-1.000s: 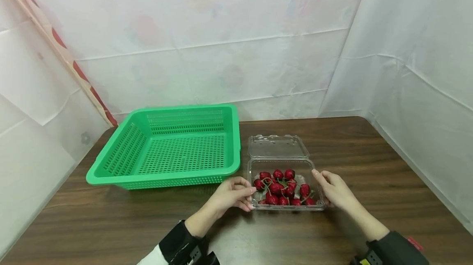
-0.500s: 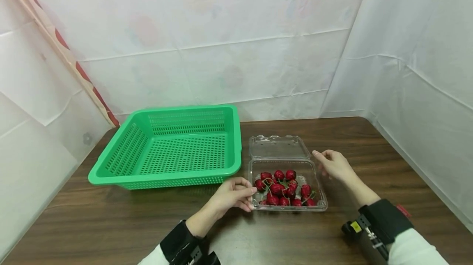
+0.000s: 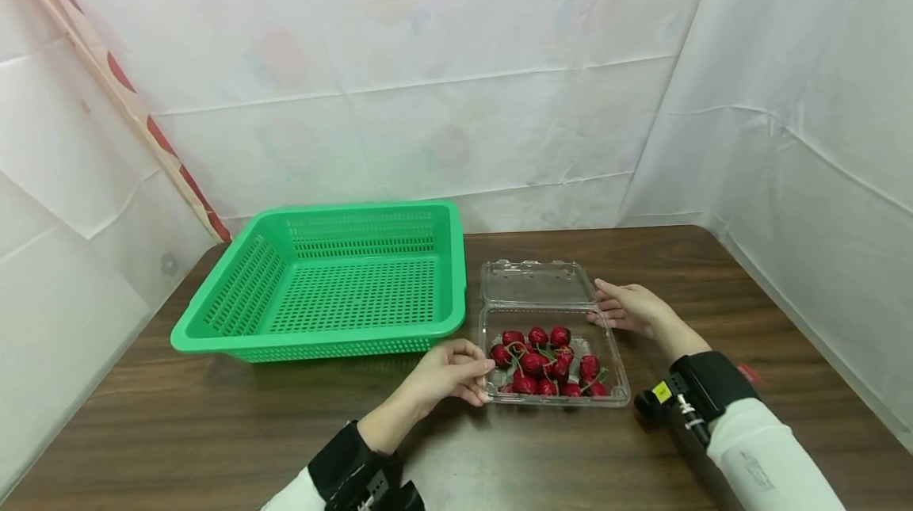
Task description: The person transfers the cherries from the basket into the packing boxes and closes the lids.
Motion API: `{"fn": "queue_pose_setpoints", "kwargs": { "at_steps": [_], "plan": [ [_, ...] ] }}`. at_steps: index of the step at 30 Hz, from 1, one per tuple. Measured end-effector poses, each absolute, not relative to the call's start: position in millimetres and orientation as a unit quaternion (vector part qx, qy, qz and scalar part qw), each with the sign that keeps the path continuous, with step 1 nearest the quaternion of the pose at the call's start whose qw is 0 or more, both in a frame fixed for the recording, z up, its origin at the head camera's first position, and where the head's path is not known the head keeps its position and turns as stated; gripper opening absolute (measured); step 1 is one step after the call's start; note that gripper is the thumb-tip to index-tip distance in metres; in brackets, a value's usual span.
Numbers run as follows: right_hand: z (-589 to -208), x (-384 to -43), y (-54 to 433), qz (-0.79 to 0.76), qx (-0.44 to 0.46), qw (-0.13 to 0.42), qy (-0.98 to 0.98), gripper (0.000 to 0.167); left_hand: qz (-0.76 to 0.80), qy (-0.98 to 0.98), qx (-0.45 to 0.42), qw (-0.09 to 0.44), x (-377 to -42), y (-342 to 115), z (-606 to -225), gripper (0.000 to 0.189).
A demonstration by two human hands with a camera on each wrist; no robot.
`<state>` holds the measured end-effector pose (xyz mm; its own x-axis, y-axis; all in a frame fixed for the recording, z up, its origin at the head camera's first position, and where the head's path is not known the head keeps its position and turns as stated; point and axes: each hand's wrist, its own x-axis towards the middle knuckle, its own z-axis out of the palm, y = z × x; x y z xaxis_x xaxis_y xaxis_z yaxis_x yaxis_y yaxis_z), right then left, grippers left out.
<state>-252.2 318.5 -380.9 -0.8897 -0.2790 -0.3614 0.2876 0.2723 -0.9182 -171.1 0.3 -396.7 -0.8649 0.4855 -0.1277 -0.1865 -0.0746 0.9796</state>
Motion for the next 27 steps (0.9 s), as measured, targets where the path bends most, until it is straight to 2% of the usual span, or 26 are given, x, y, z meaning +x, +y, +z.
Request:
{"fn": "queue_pose_setpoints", "kwargs": {
  "at_steps": [8,15,27],
  "plan": [
    [-391.5,-266.9,319.3,-0.655,0.004,0.262,0.709,0.070,0.727,0.640,0.106,0.227,-168.5,0.4,-390.9,0.013],
    [-395.1,-274.0,318.0,-0.660,-0.029,0.272,0.699,0.069,0.728,0.639,0.105,0.227,-168.4,1.0,-391.5,0.013],
    [-390.3,-278.1,315.3,-0.634,-0.082,0.245,0.729,0.061,0.727,0.638,0.108,0.228,-169.1,1.1,-391.6,0.011]
  ]
}}
